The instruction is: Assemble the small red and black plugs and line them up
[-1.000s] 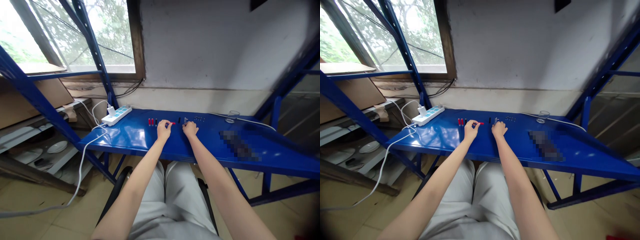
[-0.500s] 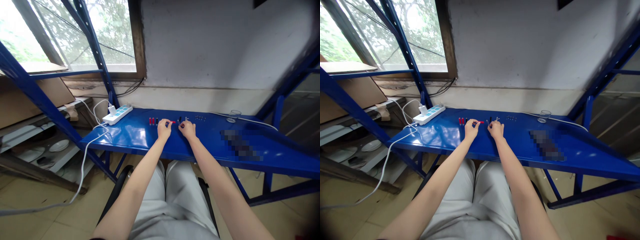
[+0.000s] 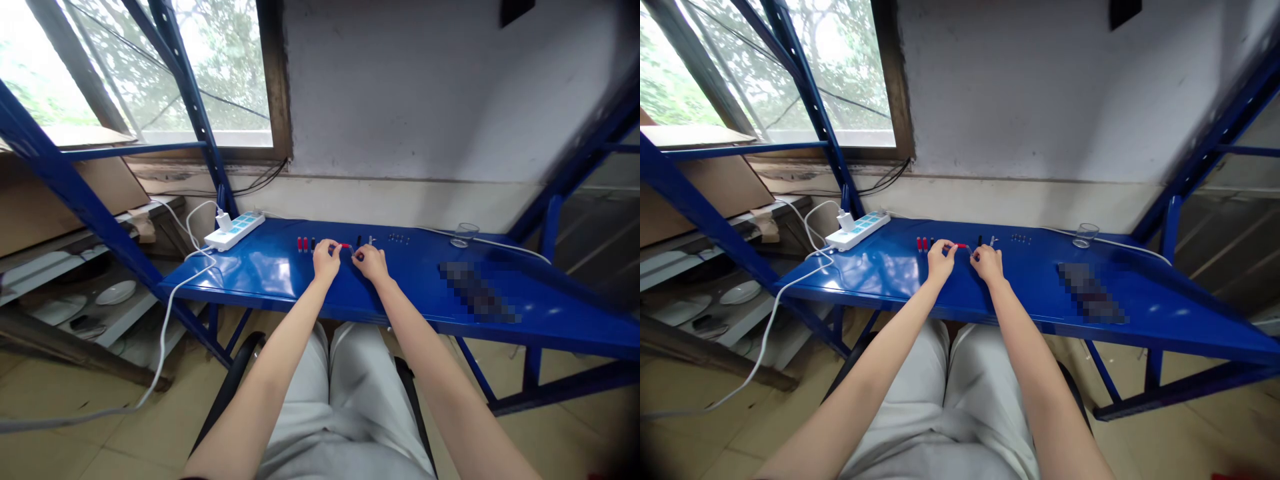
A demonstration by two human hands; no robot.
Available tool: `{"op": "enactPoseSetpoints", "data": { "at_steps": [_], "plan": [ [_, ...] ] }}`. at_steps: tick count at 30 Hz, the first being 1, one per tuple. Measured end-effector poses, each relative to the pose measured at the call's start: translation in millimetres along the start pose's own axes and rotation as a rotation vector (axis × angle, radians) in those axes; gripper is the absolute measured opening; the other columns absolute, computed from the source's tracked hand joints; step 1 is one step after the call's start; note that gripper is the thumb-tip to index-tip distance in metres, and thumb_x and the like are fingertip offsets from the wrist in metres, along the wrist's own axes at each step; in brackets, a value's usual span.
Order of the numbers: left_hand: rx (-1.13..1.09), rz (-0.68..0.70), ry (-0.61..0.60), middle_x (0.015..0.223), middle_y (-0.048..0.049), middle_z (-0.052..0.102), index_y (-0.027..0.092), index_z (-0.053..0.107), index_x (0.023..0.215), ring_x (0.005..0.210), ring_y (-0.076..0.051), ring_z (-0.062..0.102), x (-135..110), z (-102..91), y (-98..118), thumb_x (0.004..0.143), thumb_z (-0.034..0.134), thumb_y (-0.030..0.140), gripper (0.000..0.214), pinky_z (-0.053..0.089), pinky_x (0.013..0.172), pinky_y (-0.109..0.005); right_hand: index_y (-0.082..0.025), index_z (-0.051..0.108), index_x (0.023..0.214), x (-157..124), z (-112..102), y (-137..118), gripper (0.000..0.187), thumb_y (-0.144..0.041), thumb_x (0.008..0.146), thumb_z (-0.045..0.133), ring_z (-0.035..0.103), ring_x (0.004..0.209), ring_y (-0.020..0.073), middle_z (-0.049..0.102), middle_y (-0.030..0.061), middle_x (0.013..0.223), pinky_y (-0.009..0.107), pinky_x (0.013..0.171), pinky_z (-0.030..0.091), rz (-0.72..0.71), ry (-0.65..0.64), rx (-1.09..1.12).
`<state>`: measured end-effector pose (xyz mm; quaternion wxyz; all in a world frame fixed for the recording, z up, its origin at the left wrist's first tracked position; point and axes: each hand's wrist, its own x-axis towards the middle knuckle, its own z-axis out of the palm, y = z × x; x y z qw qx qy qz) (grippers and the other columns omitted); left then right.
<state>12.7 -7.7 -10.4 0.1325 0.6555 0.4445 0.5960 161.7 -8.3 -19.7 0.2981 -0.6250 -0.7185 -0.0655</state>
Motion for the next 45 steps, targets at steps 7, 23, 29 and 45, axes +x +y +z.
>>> {"op": "enactPoseSetpoints", "data": {
  "at_steps": [7, 23, 29, 45],
  "plan": [
    [0.006, -0.012, -0.038, 0.079, -0.0028, 0.061, 0.018, 0.055, 0.074, 0.073, -0.014, 0.054, 0, -1.2, 1, 0.080, 0.053, 0.020, 0.006, 0.044, 0.074, -0.027, -0.018, 0.056, 0.069, 0, 1, -1, 0.011, -0.021, 0.078, 0.051, 0.053, 0.080, 0.0177, 0.059, 0.0037, 0.077, 0.029, 0.066, 0.023, -0.053, 0.009, -0.045],
    [0.048, 0.156, -0.340, 0.113, -0.0056, 0.058, 0.024, 0.044, 0.130, 0.097, -0.016, 0.053, -7, 3.8, -5, 0.080, 0.043, 0.010, 0.052, 0.043, 0.094, -0.035, -0.019, 0.053, 0.067, -1, 0, 1, 0.011, -0.025, 0.075, 0.051, 0.051, 0.073, 0.0180, 0.058, 0.0037, 0.075, 0.029, 0.065, 0.024, -0.005, 0.077, 0.052],
    [0.144, 0.199, -0.440, 0.117, -0.0082, 0.057, 0.020, 0.045, 0.131, 0.106, -0.019, 0.051, -7, 4.6, -6, 0.079, 0.042, 0.008, 0.054, 0.039, 0.099, -0.037, -0.019, 0.054, 0.068, 0, 1, 3, 0.013, -0.029, 0.075, 0.051, 0.052, 0.073, 0.0176, 0.058, 0.0028, 0.074, 0.029, 0.064, 0.025, 0.055, 0.081, 0.127],
    [0.092, 0.124, -0.181, 0.105, -0.0086, 0.060, 0.016, 0.053, 0.119, 0.090, -0.016, 0.057, -4, 6.3, 0, 0.084, 0.043, 0.017, 0.036, 0.045, 0.089, -0.033, -0.019, 0.056, 0.070, 0, 0, 2, 0.015, -0.031, 0.077, 0.051, 0.053, 0.073, 0.0169, 0.060, 0.0034, 0.076, 0.028, 0.063, 0.026, 0.026, 0.110, 0.168]
  ]
}}
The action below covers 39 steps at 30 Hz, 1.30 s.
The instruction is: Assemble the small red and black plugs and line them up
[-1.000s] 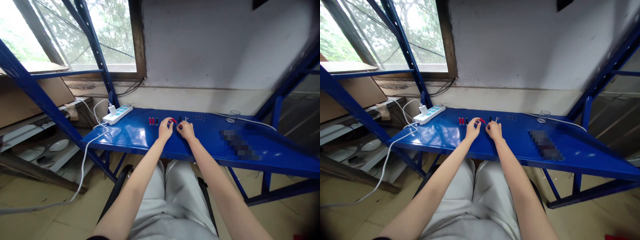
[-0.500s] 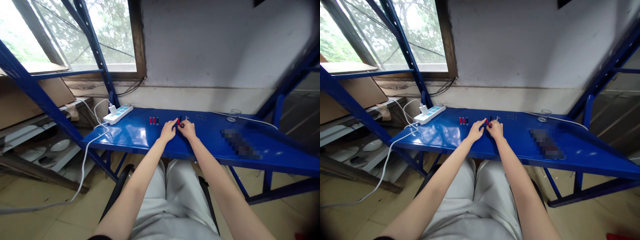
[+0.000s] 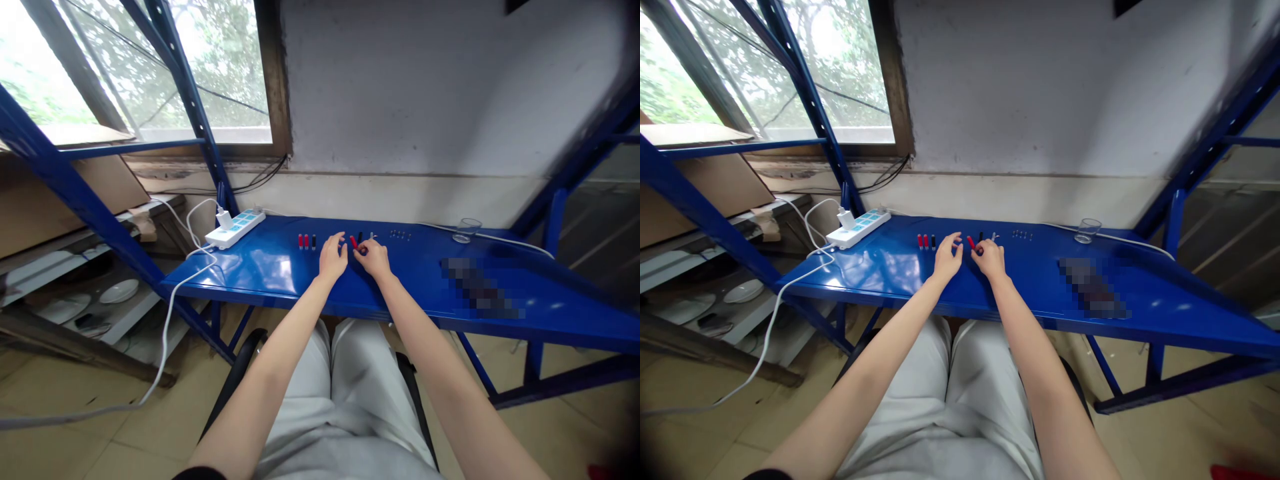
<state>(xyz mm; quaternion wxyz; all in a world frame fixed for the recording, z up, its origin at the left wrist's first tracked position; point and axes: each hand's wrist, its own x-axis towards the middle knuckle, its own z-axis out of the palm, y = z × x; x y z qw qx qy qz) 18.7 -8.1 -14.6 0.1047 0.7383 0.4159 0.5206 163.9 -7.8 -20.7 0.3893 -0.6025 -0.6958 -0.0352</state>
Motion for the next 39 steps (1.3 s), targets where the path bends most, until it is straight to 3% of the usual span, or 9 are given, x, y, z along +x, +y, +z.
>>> {"op": "enactPoseSetpoints", "data": {
  "at_steps": [3, 8, 13, 16, 21, 26, 32, 39],
  "plan": [
    [0.015, 0.016, -0.023, 0.097, -0.0065, 0.062, 0.018, 0.052, 0.120, 0.087, -0.015, 0.057, 9, -3.5, 2, 0.087, 0.043, 0.023, 0.035, 0.046, 0.086, -0.031, -0.019, 0.057, 0.072, 0, -2, -2, 0.015, -0.031, 0.078, 0.051, 0.052, 0.071, 0.0163, 0.060, 0.0042, 0.078, 0.028, 0.063, 0.025, -0.051, 0.016, -0.011],
    [0.133, 0.081, -0.273, 0.090, -0.0061, 0.064, 0.017, 0.063, 0.094, 0.082, -0.016, 0.058, 37, -15.5, -1, 0.081, 0.050, 0.017, 0.018, 0.046, 0.080, -0.030, -0.018, 0.056, 0.073, -1, -5, -4, 0.015, -0.029, 0.080, 0.049, 0.052, 0.070, 0.0157, 0.060, 0.0047, 0.080, 0.028, 0.066, 0.026, -0.109, 0.024, -0.032],
    [0.278, 0.217, -0.564, 0.086, -0.0049, 0.065, 0.017, 0.064, 0.086, 0.078, -0.016, 0.058, 70, -37.4, 7, 0.077, 0.056, 0.018, 0.012, 0.045, 0.073, -0.027, -0.018, 0.058, 0.077, -1, -6, -6, 0.014, -0.029, 0.081, 0.049, 0.051, 0.070, 0.0156, 0.061, 0.0053, 0.083, 0.028, 0.067, 0.027, -0.156, 0.019, -0.003],
    [0.400, 0.283, -0.667, 0.083, -0.0054, 0.066, 0.016, 0.065, 0.084, 0.077, -0.016, 0.058, 89, -51.9, 15, 0.076, 0.057, 0.018, 0.012, 0.043, 0.072, -0.027, -0.018, 0.059, 0.086, -2, -6, -10, 0.018, -0.031, 0.083, 0.048, 0.051, 0.070, 0.0150, 0.060, 0.0053, 0.084, 0.028, 0.068, 0.028, -0.164, 0.025, 0.041],
    [0.608, 0.265, -0.667, 0.088, -0.0077, 0.066, 0.016, 0.066, 0.082, 0.085, -0.019, 0.057, 113, -67.3, 13, 0.073, 0.057, 0.014, 0.012, 0.040, 0.078, -0.029, -0.017, 0.059, 0.096, -2, -6, -13, 0.024, -0.034, 0.084, 0.046, 0.052, 0.070, 0.0157, 0.060, 0.0074, 0.089, 0.027, 0.066, 0.031, -0.130, -0.004, 0.070],
    [0.782, 0.258, -0.766, 0.091, -0.0095, 0.065, 0.015, 0.064, 0.073, 0.095, -0.022, 0.054, 113, -66.5, -6, 0.068, 0.056, 0.007, 0.012, 0.036, 0.088, -0.034, -0.018, 0.059, 0.093, -1, -6, -9, 0.022, -0.031, 0.084, 0.044, 0.053, 0.070, 0.0157, 0.060, 0.0073, 0.088, 0.028, 0.065, 0.033, -0.127, -0.027, 0.045],
    [0.820, 0.218, -0.768, 0.090, -0.0096, 0.065, 0.016, 0.064, 0.072, 0.094, -0.023, 0.053, 108, -64.3, -26, 0.066, 0.056, 0.008, 0.013, 0.036, 0.087, -0.035, -0.019, 0.059, 0.089, -1, -4, -8, 0.019, -0.028, 0.083, 0.044, 0.053, 0.068, 0.0150, 0.061, 0.0066, 0.088, 0.028, 0.065, 0.034, -0.122, -0.026, 0.054],
    [0.734, 0.148, -0.757, 0.088, -0.0087, 0.066, 0.016, 0.062, 0.069, 0.096, -0.022, 0.053, 108, -63.3, -26, 0.065, 0.058, 0.009, 0.009, 0.035, 0.087, -0.034, -0.018, 0.059, 0.088, -1, -4, -7, 0.017, -0.026, 0.082, 0.044, 0.053, 0.067, 0.0141, 0.061, 0.0059, 0.087, 0.027, 0.066, 0.036, -0.111, -0.030, 0.079]
  ]
}}
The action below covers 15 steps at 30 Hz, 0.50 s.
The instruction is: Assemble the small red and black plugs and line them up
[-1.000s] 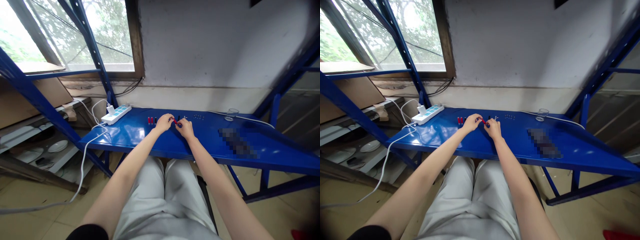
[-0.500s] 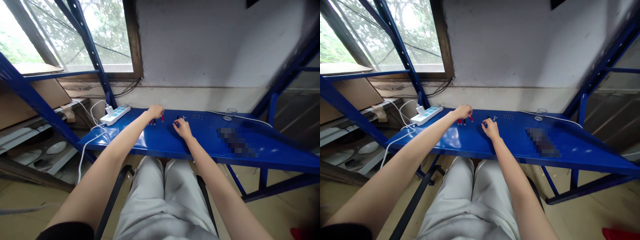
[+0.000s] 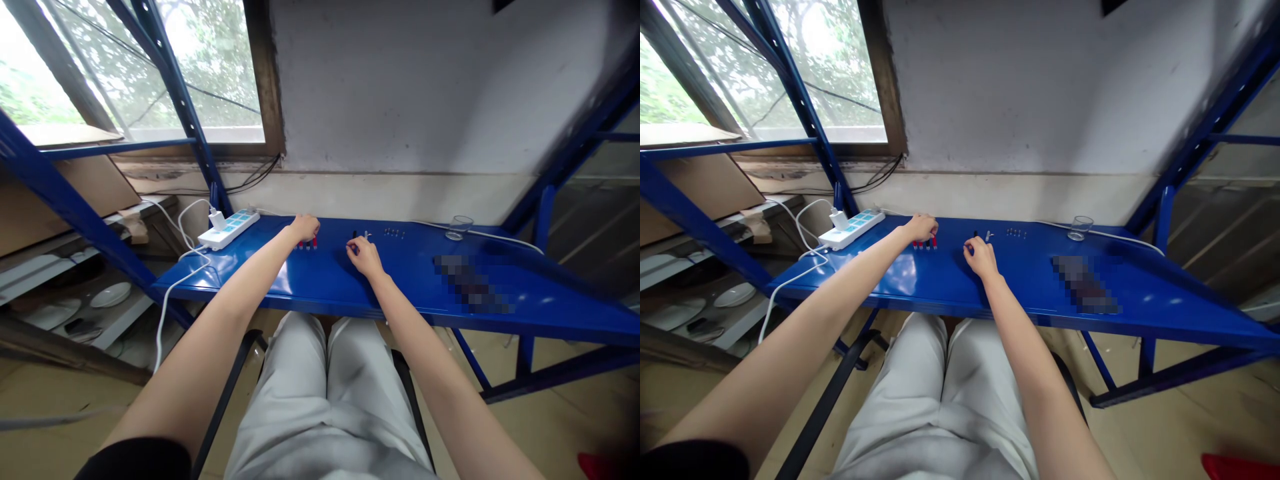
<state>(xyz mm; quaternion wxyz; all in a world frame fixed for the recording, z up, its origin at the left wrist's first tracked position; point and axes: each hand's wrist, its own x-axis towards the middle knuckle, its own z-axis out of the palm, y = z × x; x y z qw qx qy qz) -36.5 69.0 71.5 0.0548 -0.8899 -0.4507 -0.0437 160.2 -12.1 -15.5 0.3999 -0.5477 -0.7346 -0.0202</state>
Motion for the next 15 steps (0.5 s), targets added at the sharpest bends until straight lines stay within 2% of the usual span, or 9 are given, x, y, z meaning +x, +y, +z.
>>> {"op": "enactPoseSetpoints", "data": {
  "at_steps": [15],
  "plan": [
    [0.042, -0.018, -0.077, 0.097, -0.0094, 0.066, 0.017, 0.064, 0.077, 0.098, -0.023, 0.055, -1.6, -4.7, 4.7, 0.066, 0.062, 0.013, 0.011, 0.036, 0.088, -0.036, -0.019, 0.058, 0.086, -0.3, -1.1, 1.0, 0.020, -0.026, 0.083, 0.040, 0.054, 0.070, 0.0162, 0.061, 0.0073, 0.085, 0.028, 0.066, 0.036, 0.025, 0.030, -0.042]
  ]
}}
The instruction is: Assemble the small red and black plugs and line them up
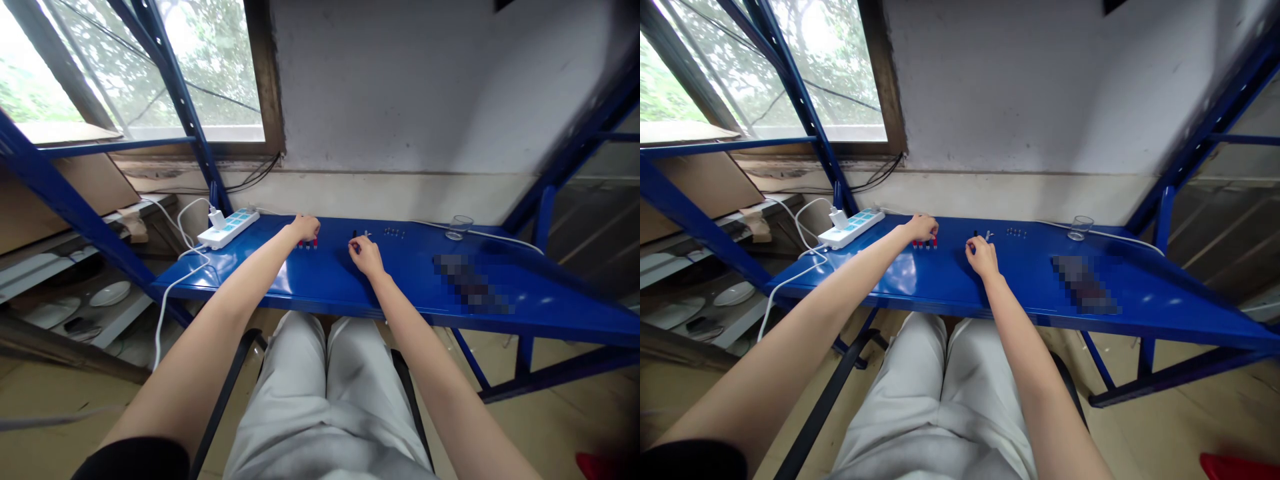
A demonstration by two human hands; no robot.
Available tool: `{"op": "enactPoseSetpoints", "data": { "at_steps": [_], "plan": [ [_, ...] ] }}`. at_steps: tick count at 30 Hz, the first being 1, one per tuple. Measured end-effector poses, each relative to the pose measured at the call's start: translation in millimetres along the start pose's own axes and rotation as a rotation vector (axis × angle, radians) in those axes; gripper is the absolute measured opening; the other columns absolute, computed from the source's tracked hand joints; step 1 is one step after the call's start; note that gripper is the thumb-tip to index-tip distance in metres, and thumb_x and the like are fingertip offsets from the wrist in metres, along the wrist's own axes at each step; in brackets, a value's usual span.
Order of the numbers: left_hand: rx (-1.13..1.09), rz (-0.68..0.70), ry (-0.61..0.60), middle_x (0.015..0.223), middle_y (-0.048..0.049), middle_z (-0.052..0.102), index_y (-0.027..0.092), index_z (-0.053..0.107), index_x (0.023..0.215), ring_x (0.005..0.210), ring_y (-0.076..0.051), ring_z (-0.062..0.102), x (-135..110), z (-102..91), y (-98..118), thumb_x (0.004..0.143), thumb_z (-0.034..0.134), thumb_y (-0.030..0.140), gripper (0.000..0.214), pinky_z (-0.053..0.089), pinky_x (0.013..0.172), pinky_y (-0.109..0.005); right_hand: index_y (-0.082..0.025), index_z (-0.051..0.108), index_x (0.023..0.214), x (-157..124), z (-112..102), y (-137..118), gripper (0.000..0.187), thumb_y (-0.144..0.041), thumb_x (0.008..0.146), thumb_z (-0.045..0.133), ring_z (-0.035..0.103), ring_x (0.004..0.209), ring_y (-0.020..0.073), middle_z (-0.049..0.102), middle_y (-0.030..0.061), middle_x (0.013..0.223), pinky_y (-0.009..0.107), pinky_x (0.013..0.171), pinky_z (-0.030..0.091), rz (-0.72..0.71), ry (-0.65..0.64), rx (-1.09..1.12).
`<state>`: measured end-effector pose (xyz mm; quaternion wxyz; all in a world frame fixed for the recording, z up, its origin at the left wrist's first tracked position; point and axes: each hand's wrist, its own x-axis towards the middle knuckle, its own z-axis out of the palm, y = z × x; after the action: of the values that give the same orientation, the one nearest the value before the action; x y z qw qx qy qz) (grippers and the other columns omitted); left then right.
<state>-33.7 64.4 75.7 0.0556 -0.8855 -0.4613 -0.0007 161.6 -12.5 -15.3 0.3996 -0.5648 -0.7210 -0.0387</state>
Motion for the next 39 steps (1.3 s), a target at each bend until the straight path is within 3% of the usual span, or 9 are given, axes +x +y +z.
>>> {"op": "enactPoseSetpoints", "data": {
  "at_steps": [5, 11, 15, 19, 22, 27, 31, 34, 39],
  "plan": [
    [-0.085, -0.052, 0.019, 0.107, -0.0122, 0.064, 0.017, 0.063, 0.096, 0.104, -0.028, 0.054, 0, -8.3, 5, 0.068, 0.067, 0.023, 0.029, 0.035, 0.091, -0.042, -0.018, 0.058, 0.087, -1, -7, 1, 0.021, -0.024, 0.080, 0.039, 0.055, 0.076, 0.0205, 0.062, 0.0099, 0.085, 0.030, 0.067, 0.037, 0.207, 0.159, -0.012],
    [-0.295, 0.071, 0.406, 0.122, -0.0116, 0.056, 0.018, 0.051, 0.119, 0.113, -0.024, 0.050, 5, -9.8, 43, 0.082, 0.048, 0.020, 0.037, 0.035, 0.096, -0.039, -0.015, 0.059, 0.098, -2, -1, 13, 0.032, -0.017, 0.072, 0.041, 0.052, 0.091, 0.0275, 0.060, 0.0159, 0.098, 0.038, 0.072, 0.035, 0.468, 0.251, -0.111],
    [-0.267, 0.118, 0.299, 0.135, -0.0132, 0.044, 0.017, 0.036, 0.135, 0.124, -0.028, 0.040, 11, 11.7, 73, 0.084, 0.041, 0.017, 0.051, 0.032, 0.100, -0.046, -0.013, 0.057, 0.109, -3, 2, 14, 0.041, -0.014, 0.071, 0.041, 0.048, 0.102, 0.0303, 0.057, 0.0189, 0.110, 0.043, 0.079, 0.033, 0.498, 0.176, -0.158],
    [-0.267, 0.011, 0.120, 0.145, -0.0118, 0.030, 0.020, 0.015, 0.144, 0.127, -0.031, 0.033, 19, 38.4, 91, 0.084, 0.038, 0.018, 0.064, 0.030, 0.100, -0.052, -0.012, 0.051, 0.119, -2, -4, 7, 0.045, -0.014, 0.076, 0.040, 0.044, 0.112, 0.0276, 0.053, 0.0169, 0.119, 0.043, 0.088, 0.032, 0.561, 0.028, -0.207],
    [-0.285, -0.074, 0.177, 0.147, -0.0118, 0.027, 0.021, 0.006, 0.145, 0.125, -0.031, 0.035, 27, 52.8, 99, 0.086, 0.034, 0.019, 0.065, 0.032, 0.098, -0.052, -0.012, 0.049, 0.122, -1, -8, 2, 0.045, -0.014, 0.078, 0.039, 0.043, 0.114, 0.0268, 0.052, 0.0167, 0.121, 0.043, 0.090, 0.031, 0.584, -0.032, -0.225],
    [-0.258, -0.086, 0.186, 0.132, -0.0131, 0.048, 0.018, 0.032, 0.137, 0.119, -0.029, 0.043, 38, 62.9, 104, 0.086, 0.035, 0.016, 0.051, 0.034, 0.096, -0.048, -0.011, 0.048, 0.123, -1, -7, 0, 0.045, -0.014, 0.079, 0.039, 0.042, 0.116, 0.0270, 0.050, 0.0175, 0.124, 0.046, 0.091, 0.031, 0.586, -0.076, -0.230],
    [-0.253, -0.087, 0.328, 0.107, -0.0132, 0.062, 0.014, 0.055, 0.111, 0.104, -0.026, 0.055, 39, 62.1, 102, 0.084, 0.040, 0.012, 0.031, 0.039, 0.091, -0.041, -0.014, 0.046, 0.127, 1, -3, 3, 0.047, -0.017, 0.081, 0.038, 0.039, 0.119, 0.0272, 0.047, 0.0166, 0.128, 0.047, 0.094, 0.030, 0.582, -0.124, -0.237],
    [-0.342, -0.101, 0.406, 0.099, -0.0121, 0.064, 0.015, 0.060, 0.098, 0.095, -0.024, 0.059, 33, 62.5, 98, 0.085, 0.042, 0.015, 0.022, 0.042, 0.084, -0.036, -0.017, 0.042, 0.132, 4, 0, 5, 0.047, -0.025, 0.085, 0.036, 0.032, 0.126, 0.0276, 0.041, 0.0139, 0.136, 0.051, 0.098, 0.026, 0.564, -0.180, -0.240],
    [-0.601, -0.163, 0.595, 0.093, -0.0082, 0.066, 0.018, 0.060, 0.095, 0.085, -0.020, 0.061, 13, 72.1, 96, 0.083, 0.049, 0.020, 0.017, 0.046, 0.075, -0.030, -0.021, 0.035, 0.138, 12, 6, 7, 0.050, -0.037, 0.090, 0.029, 0.020, 0.134, 0.0283, 0.028, 0.0102, 0.146, 0.056, 0.103, 0.016, 0.579, -0.299, -0.250]
  ]
}}
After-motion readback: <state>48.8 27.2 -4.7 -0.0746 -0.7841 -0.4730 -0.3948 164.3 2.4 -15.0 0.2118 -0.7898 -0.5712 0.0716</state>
